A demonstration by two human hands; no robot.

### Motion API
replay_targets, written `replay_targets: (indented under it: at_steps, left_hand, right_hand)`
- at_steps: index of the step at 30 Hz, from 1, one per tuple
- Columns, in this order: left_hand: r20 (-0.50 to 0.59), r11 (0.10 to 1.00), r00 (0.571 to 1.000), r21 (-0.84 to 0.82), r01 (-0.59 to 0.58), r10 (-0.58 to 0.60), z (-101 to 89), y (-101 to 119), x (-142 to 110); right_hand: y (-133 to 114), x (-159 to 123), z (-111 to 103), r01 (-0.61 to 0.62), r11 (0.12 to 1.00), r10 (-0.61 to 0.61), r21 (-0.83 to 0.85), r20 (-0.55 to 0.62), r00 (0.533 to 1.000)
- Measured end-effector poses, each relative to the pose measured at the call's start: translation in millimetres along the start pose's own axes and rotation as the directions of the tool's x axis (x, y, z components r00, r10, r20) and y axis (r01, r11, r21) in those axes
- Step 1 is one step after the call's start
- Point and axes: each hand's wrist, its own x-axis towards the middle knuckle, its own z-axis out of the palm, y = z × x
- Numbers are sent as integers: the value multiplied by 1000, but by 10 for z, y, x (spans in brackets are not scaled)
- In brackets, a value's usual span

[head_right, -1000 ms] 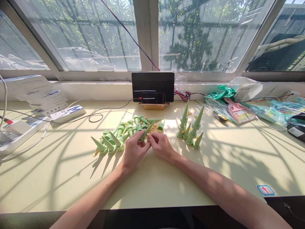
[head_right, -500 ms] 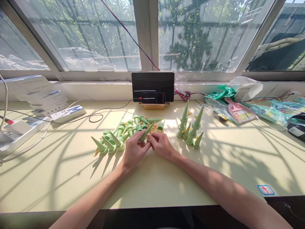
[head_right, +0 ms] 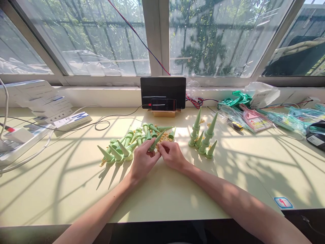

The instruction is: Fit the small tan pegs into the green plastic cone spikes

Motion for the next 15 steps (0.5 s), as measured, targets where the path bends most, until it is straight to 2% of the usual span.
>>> replay_targets:
  at_steps: [3, 6, 10, 15]
  left_hand:
    - [10, 1000, 1000, 8, -16, 16, -5, 1, 3]
    - [1, 1000, 1000, 13, -23, 23, -1, -7, 2]
    - [-8, 999, 1000, 24, -23, 23, 7, -21, -1]
    - [-9, 1000, 1000, 16, 0, 0, 12, -29, -6]
  right_hand:
    - [11, 1, 0, 67, 993, -69, -97, -19, 997]
    - [21, -1, 6, 71, 993, -74, -97, -24, 997]
    - [5, 1, 8, -13, 1000, 13, 17, -4, 1000]
    - [35, 24, -5, -143, 966, 123, 214, 101, 987]
